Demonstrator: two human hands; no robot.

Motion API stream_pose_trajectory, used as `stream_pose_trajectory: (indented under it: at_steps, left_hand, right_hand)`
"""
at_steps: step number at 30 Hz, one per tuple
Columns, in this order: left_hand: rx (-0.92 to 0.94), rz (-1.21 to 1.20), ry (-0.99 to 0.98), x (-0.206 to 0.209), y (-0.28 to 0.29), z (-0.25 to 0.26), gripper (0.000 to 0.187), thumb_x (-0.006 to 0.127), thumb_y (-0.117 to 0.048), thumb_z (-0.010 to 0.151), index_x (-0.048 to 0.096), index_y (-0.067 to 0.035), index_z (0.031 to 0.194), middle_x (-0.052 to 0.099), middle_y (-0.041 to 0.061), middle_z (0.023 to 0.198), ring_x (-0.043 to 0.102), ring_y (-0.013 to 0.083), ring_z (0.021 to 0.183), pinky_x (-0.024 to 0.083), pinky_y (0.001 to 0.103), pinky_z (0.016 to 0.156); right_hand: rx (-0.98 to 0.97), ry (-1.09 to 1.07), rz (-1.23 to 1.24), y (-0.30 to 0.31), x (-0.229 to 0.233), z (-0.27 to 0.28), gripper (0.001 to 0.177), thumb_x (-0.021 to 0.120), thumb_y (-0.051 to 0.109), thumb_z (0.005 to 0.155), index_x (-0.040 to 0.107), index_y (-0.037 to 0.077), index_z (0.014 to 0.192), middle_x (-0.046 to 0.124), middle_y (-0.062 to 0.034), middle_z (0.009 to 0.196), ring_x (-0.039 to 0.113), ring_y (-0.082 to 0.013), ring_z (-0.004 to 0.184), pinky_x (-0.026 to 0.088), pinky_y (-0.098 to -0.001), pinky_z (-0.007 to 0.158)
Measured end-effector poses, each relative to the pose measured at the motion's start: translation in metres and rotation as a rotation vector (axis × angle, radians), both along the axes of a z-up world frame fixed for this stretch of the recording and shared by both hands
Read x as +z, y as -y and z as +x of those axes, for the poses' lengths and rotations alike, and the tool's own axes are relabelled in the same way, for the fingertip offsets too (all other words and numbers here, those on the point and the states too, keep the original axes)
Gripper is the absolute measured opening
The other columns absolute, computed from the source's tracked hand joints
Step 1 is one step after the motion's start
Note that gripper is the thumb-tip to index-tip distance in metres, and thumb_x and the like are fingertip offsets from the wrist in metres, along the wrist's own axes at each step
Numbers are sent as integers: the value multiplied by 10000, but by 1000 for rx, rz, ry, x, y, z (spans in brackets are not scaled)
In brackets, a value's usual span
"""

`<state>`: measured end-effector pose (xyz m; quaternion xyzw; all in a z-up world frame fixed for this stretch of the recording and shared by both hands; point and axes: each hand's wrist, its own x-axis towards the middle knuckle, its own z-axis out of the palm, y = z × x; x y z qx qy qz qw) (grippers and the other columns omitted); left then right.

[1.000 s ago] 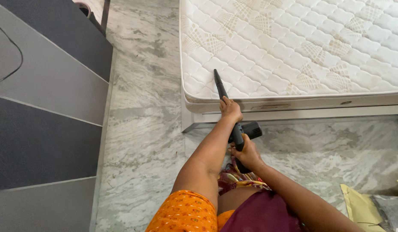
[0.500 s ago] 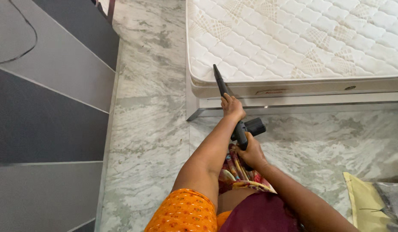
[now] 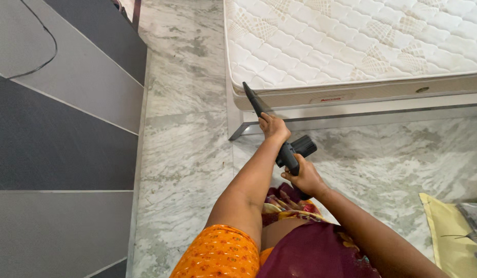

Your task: The person uses a handheld vacuum tool to clean the surface of a mattress and then vacuums the floor and edges along the bed frame.

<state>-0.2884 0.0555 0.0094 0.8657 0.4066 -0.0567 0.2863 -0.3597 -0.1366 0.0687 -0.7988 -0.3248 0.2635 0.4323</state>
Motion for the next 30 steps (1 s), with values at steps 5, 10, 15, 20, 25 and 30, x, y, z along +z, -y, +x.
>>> stream_pose_trajectory:
  at_steps: [5, 10, 15, 20, 25, 30]
  left_hand:
    - [-58, -31, -23, 18, -3, -16, 795, 629, -108, 893, 232, 184, 1518, 48, 382, 1645, 72, 547, 1528, 103, 529, 1264]
    - [-15, -76, -78, 31, -5, -26, 842, 659, -107, 858, 215, 156, 1524, 38, 346, 1649, 68, 503, 1539, 99, 492, 1263]
    - [4, -61, -6, 8, -8, -27, 792, 633, -99, 884, 240, 196, 1505, 66, 378, 1636, 97, 538, 1524, 111, 533, 1256]
    - [8, -90, -19, -15, -5, -22, 755, 617, -95, 882, 272, 183, 1493, 87, 375, 1636, 109, 534, 1528, 115, 536, 1264]
    - [-33, -45, 44, -33, 0, -9, 702, 573, -58, 908, 271, 200, 1487, 81, 398, 1627, 94, 563, 1516, 99, 567, 1244]
    - [-48, -39, -20, -25, 16, 0, 732, 593, -91, 913, 261, 200, 1497, 75, 406, 1625, 97, 562, 1514, 85, 572, 1255]
  right_hand:
    - [28, 9, -5, 1, 4, -5, 535, 873, 205, 749, 596, 27, 1171, 741, -92, 861, 723, -247, 784, 570, -382, 739]
    - [36, 29, -3, -6, 4, -13, 573, 879, 226, 735, 582, 28, 1184, 753, -87, 861, 732, -227, 791, 563, -373, 751]
    - [60, 7, -33, -6, 2, -11, 618, 886, 232, 732, 566, 24, 1217, 747, -92, 860, 726, -231, 793, 560, -370, 757]
    - [34, 2, -1, -6, -6, -16, 619, 880, 212, 725, 574, 31, 1232, 747, -90, 856, 726, -218, 787, 566, -353, 752]
    - [-9, -30, -17, -2, -10, -12, 598, 873, 204, 736, 577, 22, 1223, 763, -75, 915, 723, -217, 802, 570, -359, 750]
    - [-33, 105, 48, 11, -16, -7, 582, 875, 234, 738, 593, 12, 1197, 777, -97, 938, 741, -228, 837, 564, -370, 781]
